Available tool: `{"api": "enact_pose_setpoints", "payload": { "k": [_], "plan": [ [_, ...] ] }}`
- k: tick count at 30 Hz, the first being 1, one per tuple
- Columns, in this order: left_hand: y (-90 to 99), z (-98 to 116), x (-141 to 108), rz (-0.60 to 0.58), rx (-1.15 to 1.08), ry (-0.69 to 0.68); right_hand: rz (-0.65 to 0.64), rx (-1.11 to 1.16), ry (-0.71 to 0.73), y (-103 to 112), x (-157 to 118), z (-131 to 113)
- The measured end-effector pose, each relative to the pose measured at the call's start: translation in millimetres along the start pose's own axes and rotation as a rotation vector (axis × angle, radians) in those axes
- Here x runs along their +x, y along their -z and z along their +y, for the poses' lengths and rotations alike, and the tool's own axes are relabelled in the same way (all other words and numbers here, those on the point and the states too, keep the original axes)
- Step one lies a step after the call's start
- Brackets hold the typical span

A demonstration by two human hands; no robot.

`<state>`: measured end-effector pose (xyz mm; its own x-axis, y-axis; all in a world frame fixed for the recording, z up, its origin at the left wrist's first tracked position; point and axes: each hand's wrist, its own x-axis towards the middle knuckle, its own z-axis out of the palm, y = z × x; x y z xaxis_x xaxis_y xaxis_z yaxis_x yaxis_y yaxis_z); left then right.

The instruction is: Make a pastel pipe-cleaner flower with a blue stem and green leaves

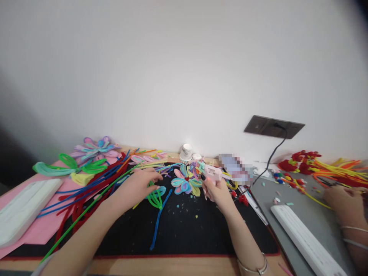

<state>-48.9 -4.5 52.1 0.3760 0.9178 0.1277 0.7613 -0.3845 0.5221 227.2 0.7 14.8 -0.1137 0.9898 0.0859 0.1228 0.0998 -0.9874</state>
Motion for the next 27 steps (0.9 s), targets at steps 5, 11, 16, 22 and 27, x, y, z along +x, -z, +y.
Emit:
{"api": "enact_pose_setpoints", "payload": {
  "k": [5,11,16,22,27],
  "plan": [
    [-24.8,-11.7,23.6,-0.173,0.169,-0.104,0.008,-0.019,0.015,0.3,-0.6,2.2],
    [-18.7,-6.9,28.1,-0.207,0.149,-0.218,0.001,-0.032,-0.006,0.2,-2.3,-2.6],
    [-13.2,-8.5,29.2,0.015,0.096,-0.23,-0.003,-0.019,-0.002,0.1,-2.9,-1.7],
    [-15.2,-19.9,31.6,0.292,0.115,-0.314,0.011,-0.032,-0.029,-1.0,-3.4,-1.9],
    [-17.0,-24.1,32.7,0.49,0.126,-0.302,0.011,-0.026,-0.024,-1.4,-3.5,-2.7]
  ]
}}
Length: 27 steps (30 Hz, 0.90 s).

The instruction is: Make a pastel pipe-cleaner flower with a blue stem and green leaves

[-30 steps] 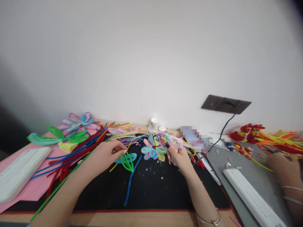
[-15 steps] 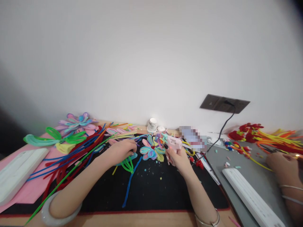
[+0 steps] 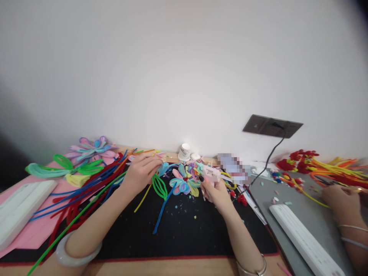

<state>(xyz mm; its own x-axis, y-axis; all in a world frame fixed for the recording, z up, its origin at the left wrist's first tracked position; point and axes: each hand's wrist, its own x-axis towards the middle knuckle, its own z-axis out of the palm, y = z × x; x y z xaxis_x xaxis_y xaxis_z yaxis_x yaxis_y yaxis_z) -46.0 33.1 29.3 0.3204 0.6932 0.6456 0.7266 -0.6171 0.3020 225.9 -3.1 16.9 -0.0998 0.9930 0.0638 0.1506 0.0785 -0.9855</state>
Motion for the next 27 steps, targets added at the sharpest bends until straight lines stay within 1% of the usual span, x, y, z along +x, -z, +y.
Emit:
{"api": "enact_pose_setpoints", "payload": {
  "k": [3,6,8,10,14,18,20,23,25,27],
  "plan": [
    [2.1,2.6,0.3,0.149,0.039,0.148,-0.001,-0.002,-0.002,0.8,0.8,2.0],
    [7.4,9.6,1.3,0.275,0.008,0.372,-0.002,0.015,0.007,1.7,1.2,4.4],
    [10.1,15.2,2.0,0.283,-0.118,0.505,-0.016,0.041,0.009,1.5,0.8,4.5],
    [9.4,19.8,2.1,0.24,-0.3,0.59,-0.047,0.085,-0.004,0.7,-0.4,2.7],
    [-2.2,24.0,-0.3,0.168,-0.625,0.686,-0.161,0.178,-0.097,-1.8,-4.5,-2.1],
    [-14.4,25.8,-5.8,0.154,-0.794,0.712,-0.277,0.133,-0.144,-3.3,-6.8,-2.0],
    [-17.1,27.1,-8.6,0.166,-0.83,0.717,-0.302,0.102,-0.158,-4.0,-6.7,-0.7],
    [-19.4,28.0,-11.2,0.193,-0.87,0.735,-0.305,0.084,-0.183,-4.8,-5.9,1.1],
    [-21.5,27.4,-11.2,0.238,-0.913,0.752,-0.308,0.078,-0.181,-5.1,-5.6,1.9],
    [-24.4,26.2,-10.0,0.31,-1.0,0.792,-0.328,0.083,-0.161,-5.3,-5.9,2.2]
  ]
}}
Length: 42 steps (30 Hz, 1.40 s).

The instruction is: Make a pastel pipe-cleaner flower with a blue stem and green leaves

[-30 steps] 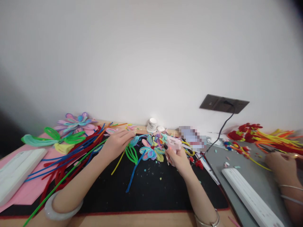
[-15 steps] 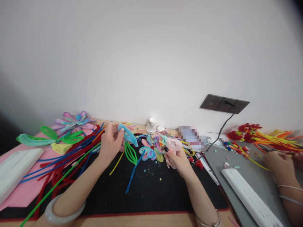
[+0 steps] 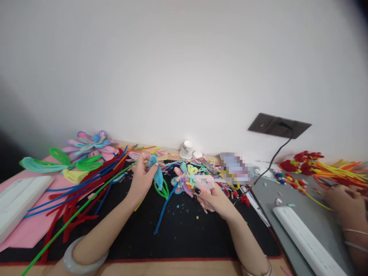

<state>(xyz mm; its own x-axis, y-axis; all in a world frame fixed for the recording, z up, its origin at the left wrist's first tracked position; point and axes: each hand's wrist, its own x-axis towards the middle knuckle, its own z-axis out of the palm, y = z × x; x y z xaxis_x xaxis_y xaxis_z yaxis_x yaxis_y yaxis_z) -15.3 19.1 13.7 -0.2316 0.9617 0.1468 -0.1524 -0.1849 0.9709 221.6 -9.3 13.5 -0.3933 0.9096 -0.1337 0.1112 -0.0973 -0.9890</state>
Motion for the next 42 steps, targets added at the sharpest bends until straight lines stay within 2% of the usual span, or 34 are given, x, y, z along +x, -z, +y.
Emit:
{"api": "enact_pose_setpoints", "payload": {
  "k": [2,5,11,16,42],
  "plan": [
    [-1.7,-1.9,2.1,0.028,-0.146,0.066,-0.02,0.037,0.011,-0.9,-0.8,-0.1],
    [-3.1,-3.8,2.9,-0.01,-0.311,0.19,-0.021,0.14,-0.006,-3.4,-2.6,-0.9],
    [-5.9,-8.2,-2.6,-0.114,-0.361,0.363,-0.077,0.256,0.021,-7.8,-4.5,0.2],
    [-9.7,-12.3,-6.3,-0.119,-0.393,0.348,-0.168,0.243,0.039,-8.3,-5.9,1.0],
    [-9.4,-14.3,-8.3,-0.128,-0.405,0.371,-0.122,0.207,-0.025,-10.8,-7.3,-1.3]
  ]
}}
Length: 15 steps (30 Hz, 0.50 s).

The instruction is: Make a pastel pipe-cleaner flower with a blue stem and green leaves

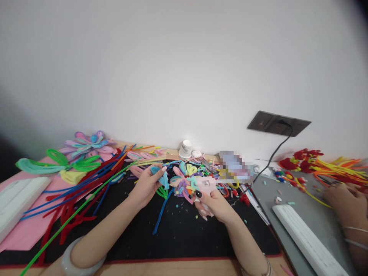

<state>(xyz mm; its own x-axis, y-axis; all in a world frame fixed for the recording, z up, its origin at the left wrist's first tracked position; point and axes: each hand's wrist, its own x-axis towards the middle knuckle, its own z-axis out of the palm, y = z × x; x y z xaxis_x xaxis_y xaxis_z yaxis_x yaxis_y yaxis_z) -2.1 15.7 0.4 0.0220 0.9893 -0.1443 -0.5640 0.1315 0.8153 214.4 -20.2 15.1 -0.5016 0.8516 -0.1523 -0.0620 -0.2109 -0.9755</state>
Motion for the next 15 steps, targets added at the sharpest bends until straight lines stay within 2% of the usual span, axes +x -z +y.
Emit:
{"api": "enact_pose_setpoints", "payload": {
  "k": [15],
  "plan": [
    [0.4,-1.1,1.6,-0.008,-0.004,-0.004,-0.012,0.017,-0.003,-0.5,-0.7,-0.4]
  ]
}}
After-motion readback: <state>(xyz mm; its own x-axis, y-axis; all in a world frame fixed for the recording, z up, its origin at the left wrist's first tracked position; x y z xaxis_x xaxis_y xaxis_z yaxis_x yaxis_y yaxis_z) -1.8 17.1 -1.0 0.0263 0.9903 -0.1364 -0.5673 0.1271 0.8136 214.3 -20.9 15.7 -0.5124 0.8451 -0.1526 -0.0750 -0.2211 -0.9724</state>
